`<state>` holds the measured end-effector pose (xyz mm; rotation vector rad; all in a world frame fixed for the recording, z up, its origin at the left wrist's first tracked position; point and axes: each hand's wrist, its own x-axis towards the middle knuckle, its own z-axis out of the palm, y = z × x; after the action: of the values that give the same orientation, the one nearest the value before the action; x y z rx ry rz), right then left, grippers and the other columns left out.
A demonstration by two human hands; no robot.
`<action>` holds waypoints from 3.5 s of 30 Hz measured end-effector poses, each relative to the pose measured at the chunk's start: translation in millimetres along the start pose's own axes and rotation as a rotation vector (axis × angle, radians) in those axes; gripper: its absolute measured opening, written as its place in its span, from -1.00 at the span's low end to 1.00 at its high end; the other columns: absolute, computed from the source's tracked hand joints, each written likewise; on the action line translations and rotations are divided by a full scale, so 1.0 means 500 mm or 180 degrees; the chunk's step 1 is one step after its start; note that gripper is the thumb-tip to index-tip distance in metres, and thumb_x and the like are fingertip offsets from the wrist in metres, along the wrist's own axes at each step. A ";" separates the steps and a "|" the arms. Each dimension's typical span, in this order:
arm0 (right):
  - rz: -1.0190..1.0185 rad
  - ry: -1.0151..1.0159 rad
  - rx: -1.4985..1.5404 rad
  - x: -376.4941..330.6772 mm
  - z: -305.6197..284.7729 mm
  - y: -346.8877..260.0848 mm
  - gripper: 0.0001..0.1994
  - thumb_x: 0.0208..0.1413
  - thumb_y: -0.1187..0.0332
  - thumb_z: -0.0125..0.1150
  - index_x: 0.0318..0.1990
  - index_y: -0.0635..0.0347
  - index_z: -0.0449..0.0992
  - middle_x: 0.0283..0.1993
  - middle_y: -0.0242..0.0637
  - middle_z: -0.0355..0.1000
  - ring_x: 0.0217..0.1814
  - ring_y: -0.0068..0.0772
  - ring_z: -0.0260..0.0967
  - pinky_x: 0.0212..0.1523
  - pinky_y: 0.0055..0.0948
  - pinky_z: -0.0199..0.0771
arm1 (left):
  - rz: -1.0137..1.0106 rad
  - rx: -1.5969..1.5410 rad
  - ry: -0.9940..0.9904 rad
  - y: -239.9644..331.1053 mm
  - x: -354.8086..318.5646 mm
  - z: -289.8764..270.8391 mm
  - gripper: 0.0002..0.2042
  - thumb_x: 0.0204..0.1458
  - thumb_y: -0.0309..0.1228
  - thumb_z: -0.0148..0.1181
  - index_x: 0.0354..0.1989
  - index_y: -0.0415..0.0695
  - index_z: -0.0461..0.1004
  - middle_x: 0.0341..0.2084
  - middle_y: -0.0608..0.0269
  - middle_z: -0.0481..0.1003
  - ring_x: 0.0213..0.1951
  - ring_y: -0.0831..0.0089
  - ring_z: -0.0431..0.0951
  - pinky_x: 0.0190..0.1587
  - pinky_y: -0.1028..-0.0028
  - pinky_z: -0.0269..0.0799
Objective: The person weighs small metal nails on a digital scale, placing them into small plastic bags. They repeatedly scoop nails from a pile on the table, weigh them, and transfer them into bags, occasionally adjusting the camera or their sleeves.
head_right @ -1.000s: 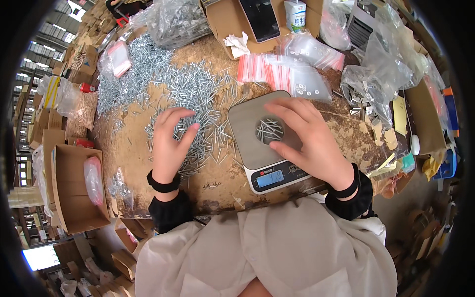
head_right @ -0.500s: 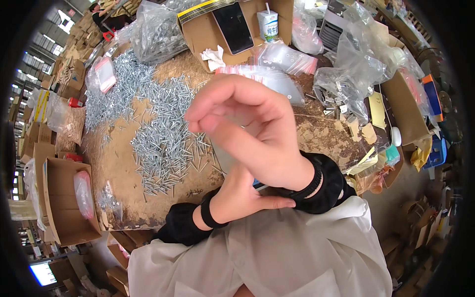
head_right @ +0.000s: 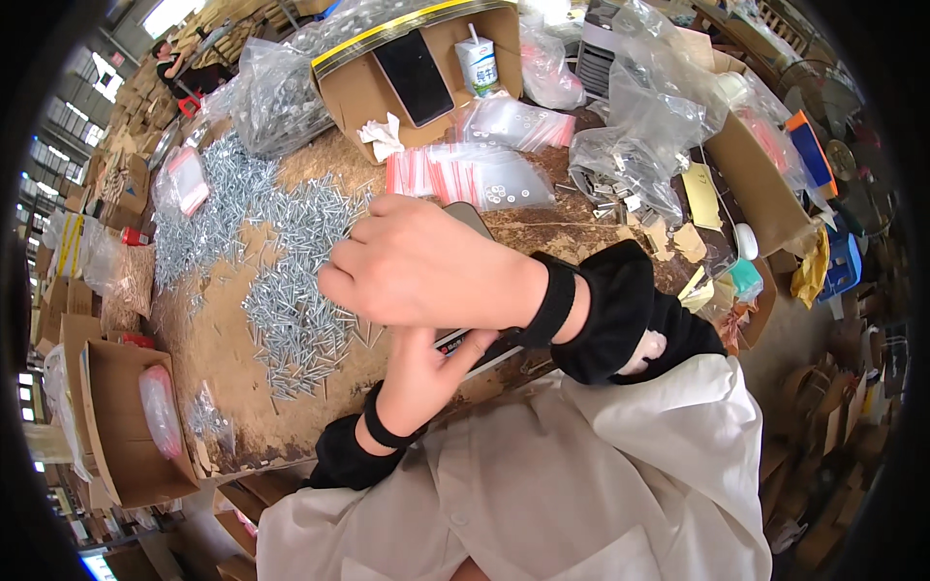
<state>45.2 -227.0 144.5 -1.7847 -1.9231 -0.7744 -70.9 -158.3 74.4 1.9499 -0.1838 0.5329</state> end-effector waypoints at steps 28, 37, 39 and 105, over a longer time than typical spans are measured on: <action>-0.0170 0.0150 0.0008 0.104 0.048 -0.066 -0.90 -0.22 0.29 0.21 -0.57 0.06 0.50 -0.56 -0.41 0.35 -0.35 -0.33 0.41 -0.16 -0.19 0.42 | 0.3436 0.2736 0.0378 0.154 0.122 -0.060 -0.84 -0.06 -0.40 0.15 -0.64 0.14 0.48 -0.59 0.61 0.48 -0.45 0.55 0.56 -0.40 0.64 0.44; -0.0237 0.0401 0.0053 0.116 0.047 -0.077 -0.91 -0.21 0.28 0.21 -0.58 0.05 0.50 -0.56 -0.42 0.35 -0.33 -0.33 0.41 -0.12 -0.17 0.41 | 0.2936 0.3029 -0.0413 0.132 0.081 -0.109 -0.94 0.02 -0.38 0.11 -0.40 0.03 0.52 -0.45 0.58 0.47 -0.30 0.56 0.54 -0.16 0.56 0.42; -0.0159 0.0417 -0.0068 0.110 0.036 -0.070 -0.91 -0.21 0.28 0.21 -0.59 0.04 0.51 -0.56 -0.42 0.35 -0.33 -0.33 0.40 -0.11 -0.16 0.41 | 0.2933 0.2972 -0.0503 0.126 0.081 -0.100 -0.91 0.04 -0.37 0.10 -0.34 0.00 0.54 -0.40 0.56 0.47 -0.25 0.56 0.53 -0.09 0.54 0.41; -0.0320 0.0554 0.0466 0.119 0.066 -0.135 -0.88 -0.07 0.27 0.15 -0.51 0.00 0.59 -0.44 -0.43 0.45 -0.20 -0.36 0.40 0.09 -0.13 0.29 | 0.3242 0.2742 -0.1332 0.191 0.050 -0.142 -0.84 0.04 -0.37 0.13 -0.28 -0.14 0.54 -0.31 0.34 0.50 -0.24 0.42 0.50 -0.13 0.41 0.48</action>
<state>-25.5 -162.0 148.4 -1.4940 -1.9132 -0.7739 -103.2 -133.1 188.8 2.7089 -1.4646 0.9389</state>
